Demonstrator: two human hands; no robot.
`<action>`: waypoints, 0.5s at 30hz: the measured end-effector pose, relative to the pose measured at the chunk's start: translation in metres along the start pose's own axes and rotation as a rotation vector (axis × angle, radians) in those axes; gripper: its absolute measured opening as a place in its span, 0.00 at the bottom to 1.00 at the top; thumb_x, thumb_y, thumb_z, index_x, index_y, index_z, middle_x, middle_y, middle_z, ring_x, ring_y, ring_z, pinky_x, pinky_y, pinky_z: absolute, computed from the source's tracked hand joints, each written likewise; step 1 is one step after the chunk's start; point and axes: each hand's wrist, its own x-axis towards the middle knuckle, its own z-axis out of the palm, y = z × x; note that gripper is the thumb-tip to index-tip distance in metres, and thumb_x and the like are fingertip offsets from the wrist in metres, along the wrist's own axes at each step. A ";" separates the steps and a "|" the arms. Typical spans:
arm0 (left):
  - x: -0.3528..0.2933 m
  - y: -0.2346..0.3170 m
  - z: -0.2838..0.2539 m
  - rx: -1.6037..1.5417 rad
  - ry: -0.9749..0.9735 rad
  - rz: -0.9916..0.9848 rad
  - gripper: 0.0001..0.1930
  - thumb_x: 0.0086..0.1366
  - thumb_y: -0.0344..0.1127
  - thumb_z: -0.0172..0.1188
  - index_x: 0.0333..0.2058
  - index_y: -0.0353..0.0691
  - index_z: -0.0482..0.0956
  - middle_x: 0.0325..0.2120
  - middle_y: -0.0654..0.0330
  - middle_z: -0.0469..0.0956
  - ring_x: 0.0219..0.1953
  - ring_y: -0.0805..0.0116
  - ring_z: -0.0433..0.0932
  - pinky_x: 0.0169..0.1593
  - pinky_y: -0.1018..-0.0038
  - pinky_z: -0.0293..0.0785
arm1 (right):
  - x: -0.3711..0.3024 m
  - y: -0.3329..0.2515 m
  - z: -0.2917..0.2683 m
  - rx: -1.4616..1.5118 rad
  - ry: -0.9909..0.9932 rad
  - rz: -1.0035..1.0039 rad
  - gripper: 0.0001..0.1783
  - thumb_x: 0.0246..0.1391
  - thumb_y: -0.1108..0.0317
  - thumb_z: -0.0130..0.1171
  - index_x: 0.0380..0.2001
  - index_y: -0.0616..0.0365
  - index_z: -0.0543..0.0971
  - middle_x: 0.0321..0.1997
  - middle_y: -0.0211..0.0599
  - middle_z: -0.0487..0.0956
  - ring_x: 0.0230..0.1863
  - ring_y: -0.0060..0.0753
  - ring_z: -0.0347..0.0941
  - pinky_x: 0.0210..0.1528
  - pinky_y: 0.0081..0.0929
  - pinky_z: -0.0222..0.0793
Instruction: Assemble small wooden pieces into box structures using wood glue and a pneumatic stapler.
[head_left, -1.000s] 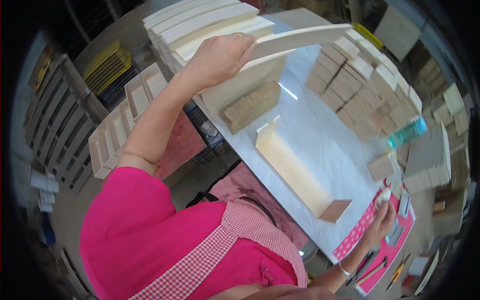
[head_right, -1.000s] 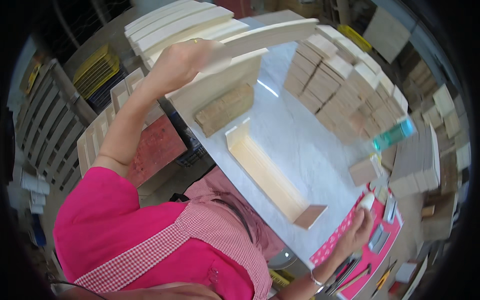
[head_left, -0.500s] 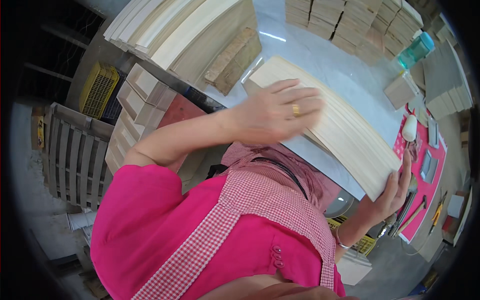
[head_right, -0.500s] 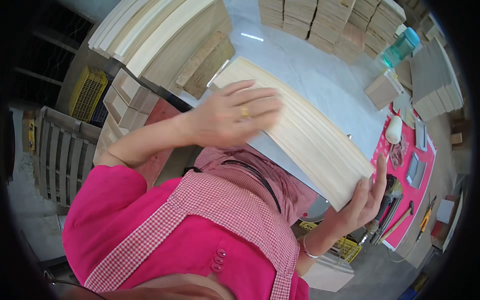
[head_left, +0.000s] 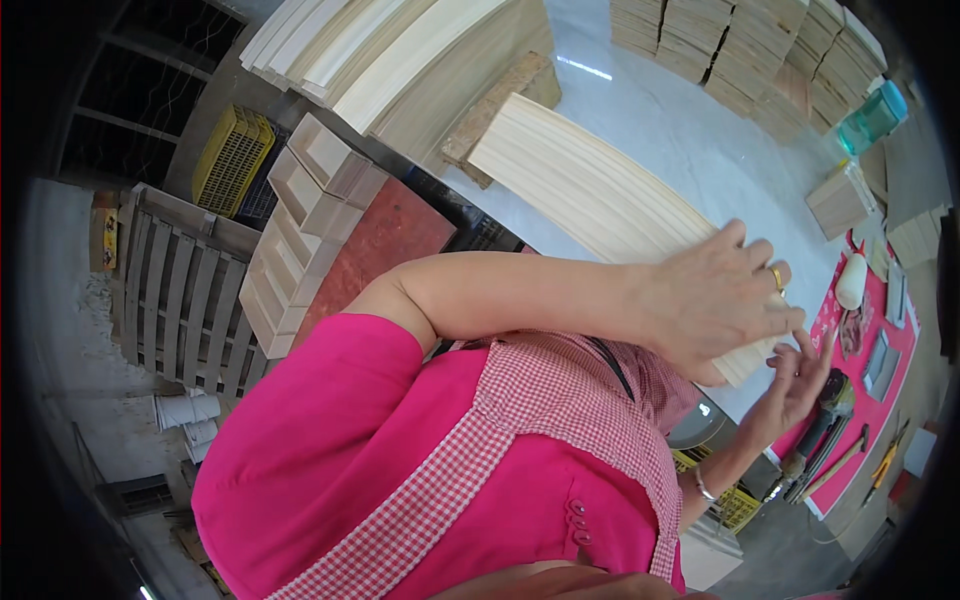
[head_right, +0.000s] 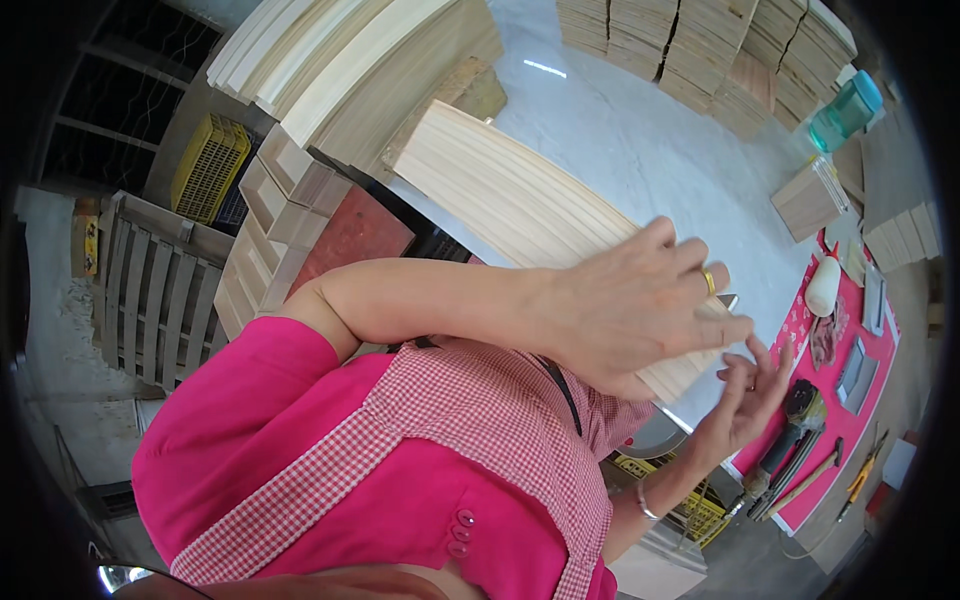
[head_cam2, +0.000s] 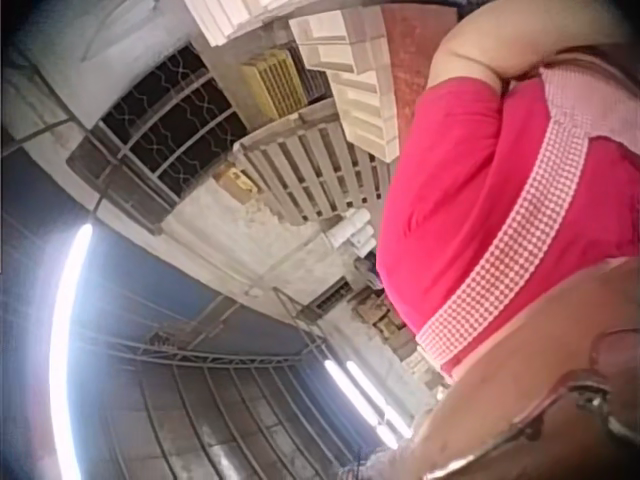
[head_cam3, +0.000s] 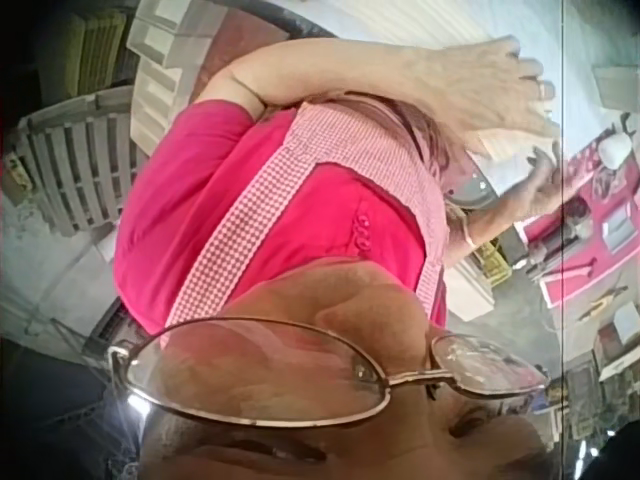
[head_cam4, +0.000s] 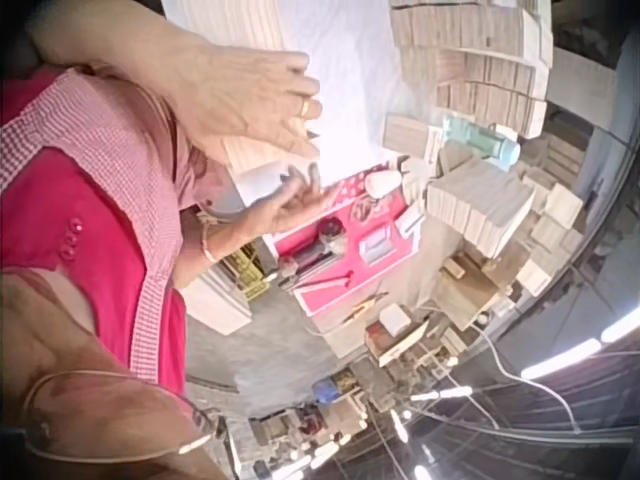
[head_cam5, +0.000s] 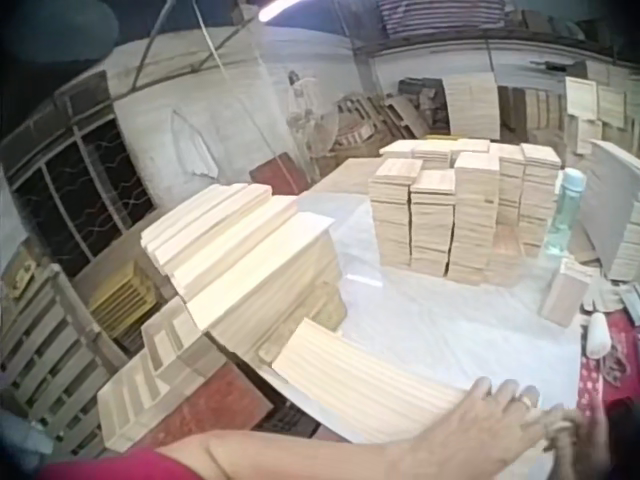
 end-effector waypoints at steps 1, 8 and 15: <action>0.000 -0.005 -0.002 -0.025 -0.020 -0.022 0.42 0.40 0.57 0.74 0.53 0.43 0.74 0.41 0.52 0.76 0.44 0.57 0.74 0.43 0.63 0.65 | 0.001 0.010 -0.002 0.001 0.003 0.006 0.37 0.59 0.74 0.56 0.70 0.65 0.58 0.64 0.40 0.71 0.50 0.26 0.75 0.50 0.23 0.71; -0.015 -0.020 0.000 -0.060 -0.026 -0.108 0.43 0.38 0.53 0.76 0.53 0.40 0.73 0.40 0.49 0.74 0.44 0.54 0.74 0.44 0.63 0.66 | 0.007 0.053 0.016 -0.166 -0.504 0.012 0.55 0.36 0.75 0.72 0.70 0.58 0.58 0.65 0.43 0.67 0.61 0.35 0.67 0.55 0.29 0.69; -0.021 -0.026 -0.003 -0.028 -0.139 -0.212 0.44 0.36 0.49 0.77 0.53 0.38 0.73 0.43 0.50 0.73 0.45 0.52 0.74 0.47 0.60 0.66 | 0.023 0.053 0.041 -0.154 -0.552 0.120 0.55 0.35 0.75 0.75 0.69 0.59 0.59 0.55 0.40 0.73 0.43 0.28 0.76 0.43 0.27 0.75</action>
